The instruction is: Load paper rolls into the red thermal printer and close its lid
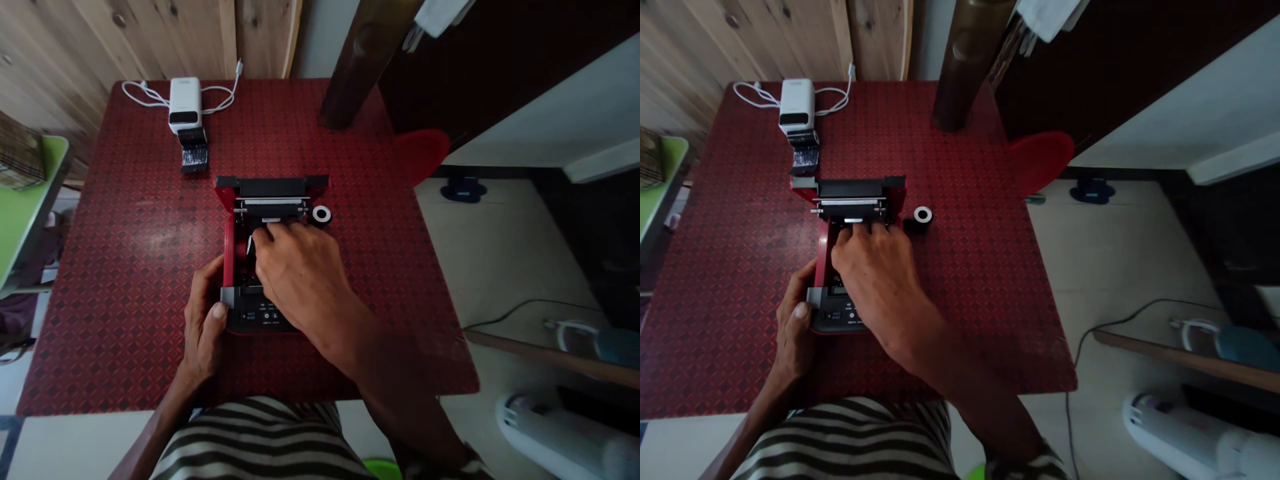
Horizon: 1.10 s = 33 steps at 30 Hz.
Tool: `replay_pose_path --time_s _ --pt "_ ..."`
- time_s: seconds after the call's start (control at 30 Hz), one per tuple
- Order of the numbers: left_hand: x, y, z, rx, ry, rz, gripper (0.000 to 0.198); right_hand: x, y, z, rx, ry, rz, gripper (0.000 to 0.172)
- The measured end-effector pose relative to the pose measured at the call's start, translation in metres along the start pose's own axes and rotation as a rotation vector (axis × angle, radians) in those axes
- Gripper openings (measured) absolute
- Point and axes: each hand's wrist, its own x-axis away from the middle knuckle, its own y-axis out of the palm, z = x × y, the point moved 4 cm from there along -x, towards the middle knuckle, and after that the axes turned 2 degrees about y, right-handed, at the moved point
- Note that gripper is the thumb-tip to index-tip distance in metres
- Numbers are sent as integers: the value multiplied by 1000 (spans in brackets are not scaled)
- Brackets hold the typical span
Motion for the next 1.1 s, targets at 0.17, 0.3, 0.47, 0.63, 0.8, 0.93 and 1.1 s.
replay_pose_path --time_s 0.17,0.3,0.47,0.63,0.8,0.93,1.1 --pt "1 -2 -2 -20 -12 0 70 41 -15 26 -318 -27 249 12" --pt "3 -4 -5 -38 -8 -6 70 92 -19 79 -771 101 444 15" --pt "5 -3 -11 -28 -31 31 74 136 37 118 -936 462 599 25" --pt "6 -2 -14 -52 -51 62 81 140 98 98 -746 468 499 18" --pt "5 -3 -17 -59 -57 87 84 138 107 90 -690 406 468 22" --pt "5 -4 -17 -70 -45 93 83 144 97 97 -708 362 407 30" --pt "6 -4 -18 -53 -76 56 84 164 68 124 -697 403 324 12"
